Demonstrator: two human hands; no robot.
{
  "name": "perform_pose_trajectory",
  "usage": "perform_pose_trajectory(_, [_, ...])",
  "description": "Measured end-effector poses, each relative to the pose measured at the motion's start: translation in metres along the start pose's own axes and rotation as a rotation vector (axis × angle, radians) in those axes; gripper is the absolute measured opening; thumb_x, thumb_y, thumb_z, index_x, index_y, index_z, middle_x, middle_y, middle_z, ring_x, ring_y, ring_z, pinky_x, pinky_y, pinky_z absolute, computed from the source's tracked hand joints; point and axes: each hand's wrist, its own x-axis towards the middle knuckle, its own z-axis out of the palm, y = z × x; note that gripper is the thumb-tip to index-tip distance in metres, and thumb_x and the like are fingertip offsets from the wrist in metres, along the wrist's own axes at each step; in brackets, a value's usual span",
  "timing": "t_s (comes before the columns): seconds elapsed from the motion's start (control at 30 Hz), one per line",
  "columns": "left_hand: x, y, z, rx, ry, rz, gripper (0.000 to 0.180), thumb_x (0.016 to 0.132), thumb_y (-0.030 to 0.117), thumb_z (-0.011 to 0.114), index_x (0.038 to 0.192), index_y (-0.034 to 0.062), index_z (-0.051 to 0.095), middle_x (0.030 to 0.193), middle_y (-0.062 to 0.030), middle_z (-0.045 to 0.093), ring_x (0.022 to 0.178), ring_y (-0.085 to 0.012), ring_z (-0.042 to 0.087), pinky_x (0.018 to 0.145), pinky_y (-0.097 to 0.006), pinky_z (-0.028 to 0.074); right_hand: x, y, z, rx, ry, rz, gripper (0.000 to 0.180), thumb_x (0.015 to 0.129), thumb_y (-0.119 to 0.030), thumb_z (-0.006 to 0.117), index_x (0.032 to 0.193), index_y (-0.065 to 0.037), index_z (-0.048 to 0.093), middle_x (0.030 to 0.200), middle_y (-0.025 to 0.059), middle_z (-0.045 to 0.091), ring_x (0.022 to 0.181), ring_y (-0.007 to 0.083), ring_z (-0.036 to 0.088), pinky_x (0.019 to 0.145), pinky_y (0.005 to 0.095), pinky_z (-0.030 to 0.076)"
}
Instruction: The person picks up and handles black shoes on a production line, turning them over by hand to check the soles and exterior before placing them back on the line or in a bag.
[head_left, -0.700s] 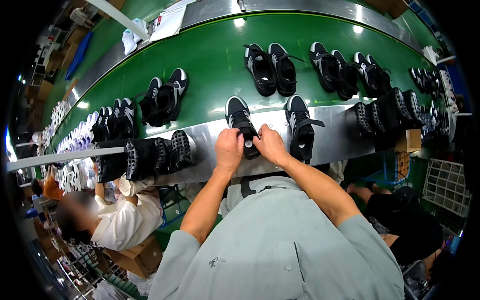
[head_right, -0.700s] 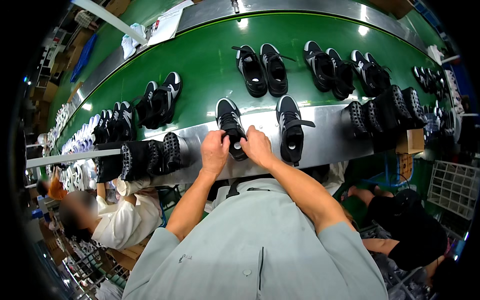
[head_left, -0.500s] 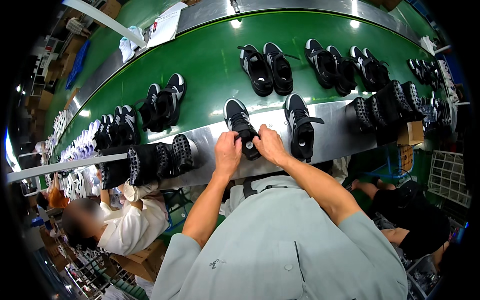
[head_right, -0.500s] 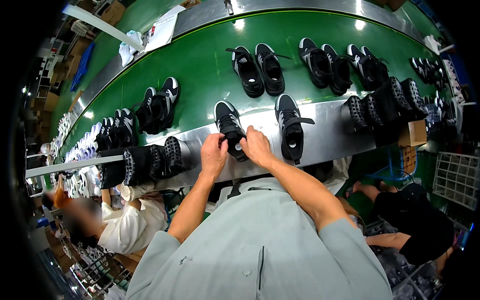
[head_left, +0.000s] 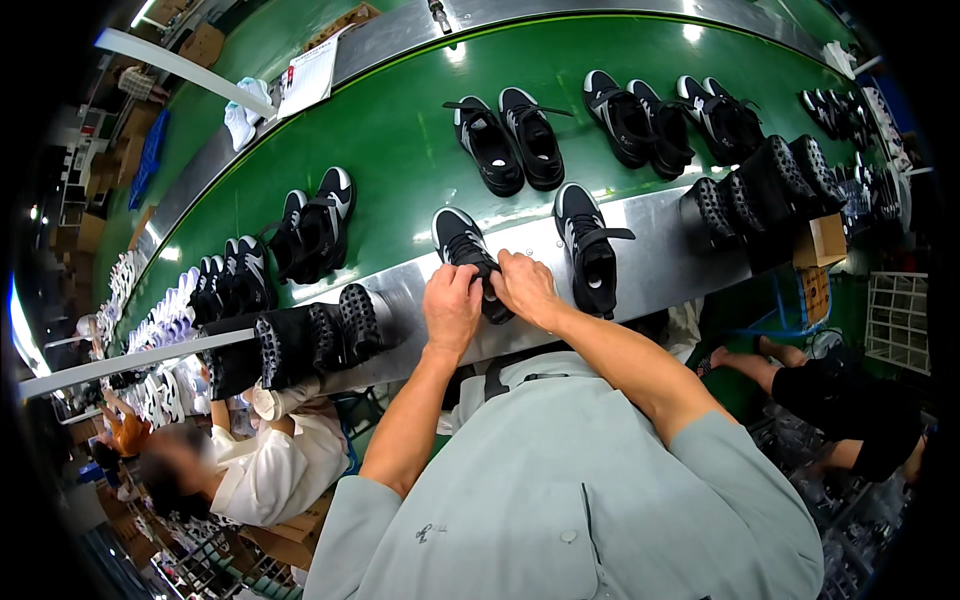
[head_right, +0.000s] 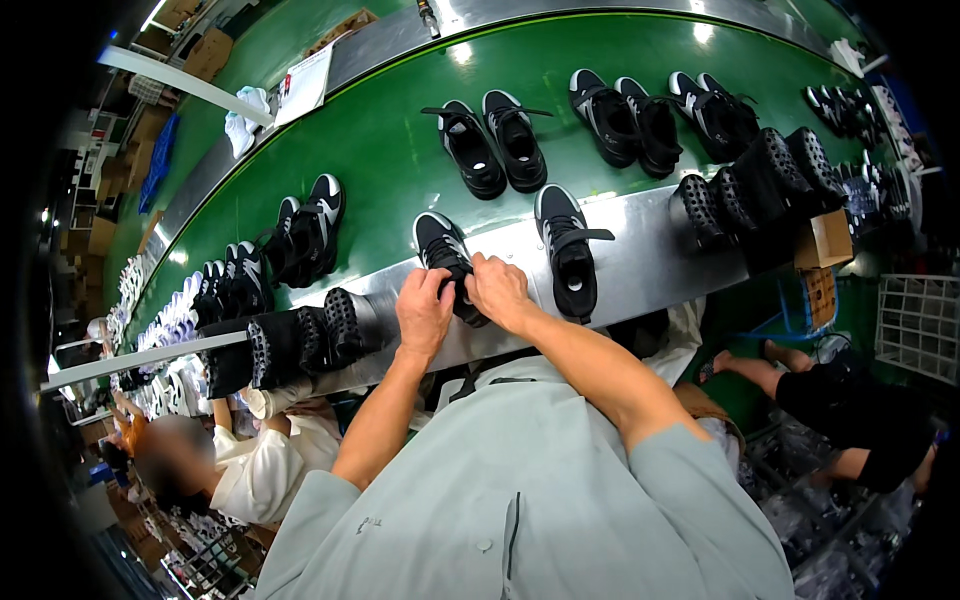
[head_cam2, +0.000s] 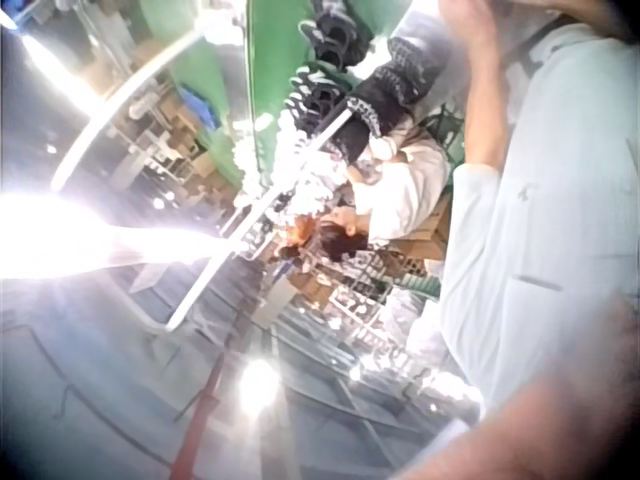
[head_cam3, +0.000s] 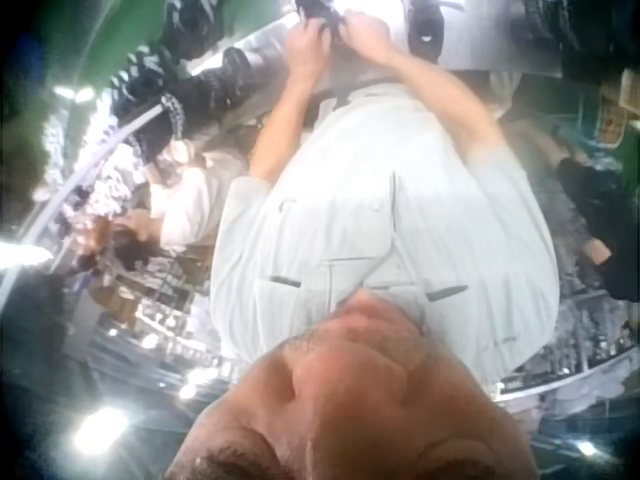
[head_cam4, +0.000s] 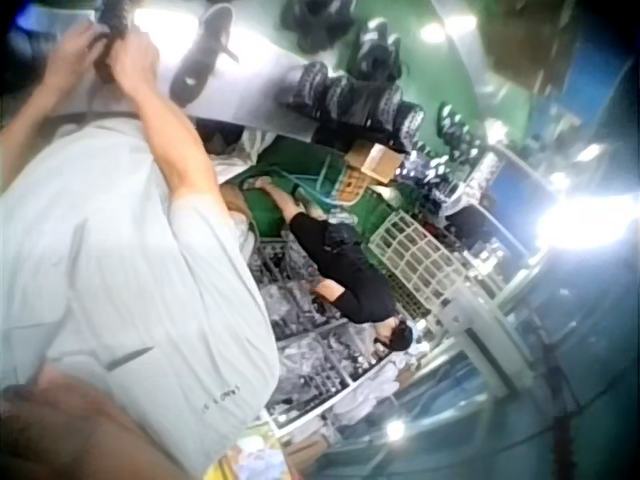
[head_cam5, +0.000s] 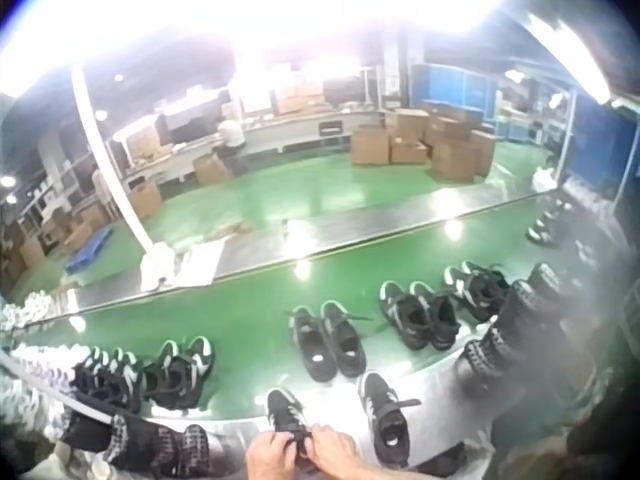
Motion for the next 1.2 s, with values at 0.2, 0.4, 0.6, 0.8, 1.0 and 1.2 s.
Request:
perform_pose_trajectory(0.2, [-0.006, -0.003, 0.012, -0.224, -0.044, -0.224, 0.021, 0.079, 0.003, 0.073, 0.098, 0.0064, 0.065, 0.087, -0.0129, 0.058, 0.081, -0.0356, 0.061, 0.071, -0.044, 0.050, -0.002, 0.003, 0.000, -0.048, -0.020, 0.021, 0.028, 0.088, -0.025, 0.061, 0.101, 0.000, 0.060, 0.091, 0.0232, 0.068, 0.076, 0.0424, 0.069, 0.071, 0.0498, 0.056])
perform_pose_trajectory(0.4, [-0.005, 0.000, 0.013, -0.171, -0.029, -0.131, 0.021, 0.081, -0.001, 0.071, 0.101, 0.0037, 0.063, 0.089, -0.0145, 0.058, 0.075, -0.0314, 0.060, 0.067, -0.040, 0.050, 0.003, 0.004, -0.001, -0.080, -0.026, -0.098, 0.030, 0.085, -0.024, 0.066, 0.101, 0.001, 0.059, 0.090, 0.0233, 0.068, 0.075, 0.0398, 0.070, 0.071, 0.0486, 0.057])
perform_pose_trajectory(0.6, [-0.011, 0.015, 0.006, 0.066, 0.073, -0.163, 0.019, 0.080, 0.008, 0.076, 0.092, 0.0037, 0.063, 0.091, -0.0140, 0.061, 0.082, -0.0357, 0.060, 0.073, -0.046, 0.048, 0.000, 0.008, 0.000, 0.125, 0.003, -0.098, 0.035, 0.085, -0.025, 0.068, 0.102, 0.004, 0.058, 0.092, 0.0282, 0.068, 0.088, 0.0452, 0.069, 0.079, 0.0507, 0.056])
perform_pose_trajectory(0.8, [-0.041, 0.026, 0.012, 0.110, 0.002, -0.427, 0.025, 0.086, 0.026, 0.074, 0.086, 0.0017, 0.074, 0.083, -0.0150, 0.066, 0.084, -0.0343, 0.063, 0.076, -0.045, 0.049, -0.021, -0.012, 0.015, 0.250, -0.289, 0.240, 0.047, 0.088, -0.031, 0.065, 0.107, 0.011, 0.054, 0.098, 0.0361, 0.066, 0.096, 0.0514, 0.066, 0.085, 0.0557, 0.053])
perform_pose_trajectory(1.0, [-0.039, 0.026, 0.025, -0.021, 0.051, -0.502, 0.026, 0.086, 0.025, 0.073, 0.084, -0.0008, 0.073, 0.081, -0.0166, 0.065, 0.081, -0.0362, 0.063, 0.073, -0.046, 0.049, -0.025, -0.005, 0.027, 0.180, -0.230, 0.048, 0.037, 0.091, -0.023, 0.056, 0.100, 0.013, 0.053, 0.089, 0.0353, 0.066, 0.085, 0.0508, 0.067, 0.077, 0.0550, 0.054])
perform_pose_trajectory(1.2, [-0.047, 0.021, 0.034, 0.017, -0.022, -0.451, 0.023, 0.087, 0.020, 0.069, 0.082, -0.0016, 0.073, 0.080, -0.0170, 0.064, 0.078, -0.0369, 0.062, 0.072, -0.046, 0.047, -0.029, 0.004, 0.030, 0.157, -0.203, -0.005, 0.030, 0.091, -0.017, 0.054, 0.096, 0.012, 0.054, 0.085, 0.0344, 0.066, 0.083, 0.0495, 0.067, 0.074, 0.0540, 0.055])
